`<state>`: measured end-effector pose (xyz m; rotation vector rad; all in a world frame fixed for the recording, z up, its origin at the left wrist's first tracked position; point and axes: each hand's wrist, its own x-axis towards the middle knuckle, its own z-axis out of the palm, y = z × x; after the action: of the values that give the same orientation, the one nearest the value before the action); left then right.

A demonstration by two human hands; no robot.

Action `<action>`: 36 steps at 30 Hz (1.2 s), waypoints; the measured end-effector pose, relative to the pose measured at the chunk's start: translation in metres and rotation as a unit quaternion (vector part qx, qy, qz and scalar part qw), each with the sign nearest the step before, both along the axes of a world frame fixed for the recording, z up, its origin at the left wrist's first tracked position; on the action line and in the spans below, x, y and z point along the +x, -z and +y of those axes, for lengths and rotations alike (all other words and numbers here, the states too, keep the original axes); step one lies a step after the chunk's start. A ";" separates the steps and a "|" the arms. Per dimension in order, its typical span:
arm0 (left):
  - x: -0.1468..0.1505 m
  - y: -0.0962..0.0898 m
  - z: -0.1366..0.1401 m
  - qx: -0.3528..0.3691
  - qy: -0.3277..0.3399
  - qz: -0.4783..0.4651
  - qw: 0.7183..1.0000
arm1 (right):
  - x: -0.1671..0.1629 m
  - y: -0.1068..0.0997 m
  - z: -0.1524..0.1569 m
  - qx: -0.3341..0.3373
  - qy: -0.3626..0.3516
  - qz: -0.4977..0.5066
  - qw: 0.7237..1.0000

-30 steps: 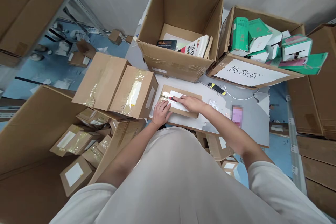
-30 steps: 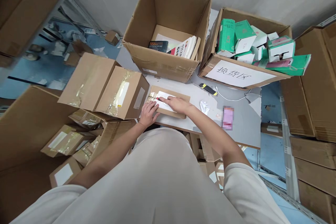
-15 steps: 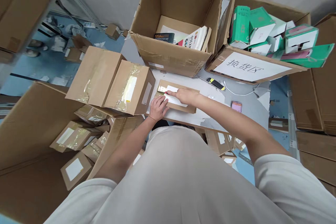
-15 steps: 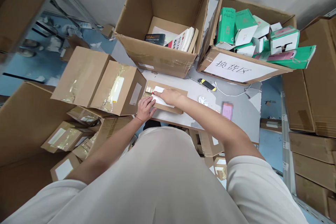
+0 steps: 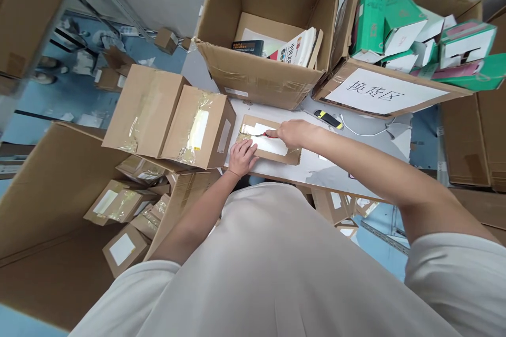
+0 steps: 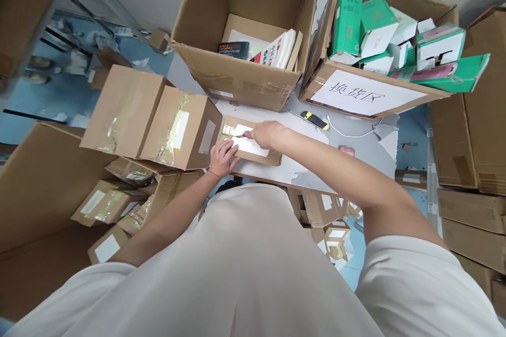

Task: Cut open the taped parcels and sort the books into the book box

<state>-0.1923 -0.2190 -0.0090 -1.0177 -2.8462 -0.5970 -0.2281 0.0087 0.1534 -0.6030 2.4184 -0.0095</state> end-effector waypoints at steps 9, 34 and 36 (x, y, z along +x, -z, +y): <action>-0.003 -0.002 -0.002 0.000 0.019 -0.013 1.000 | 0.036 -0.012 0.007 0.033 0.059 -0.028 0.997; -0.009 -0.036 0.000 -0.024 0.062 -0.037 0.997 | 0.216 0.038 0.122 -0.203 0.468 0.060 0.858; -0.019 -0.048 0.006 -0.044 0.075 -0.039 0.995 | 0.218 0.057 0.098 -0.298 0.578 0.039 0.759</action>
<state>-0.2113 -0.2132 0.0394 -1.2594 -2.9052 -0.5374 -0.0103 0.1067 0.0967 0.7586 2.4388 -1.3094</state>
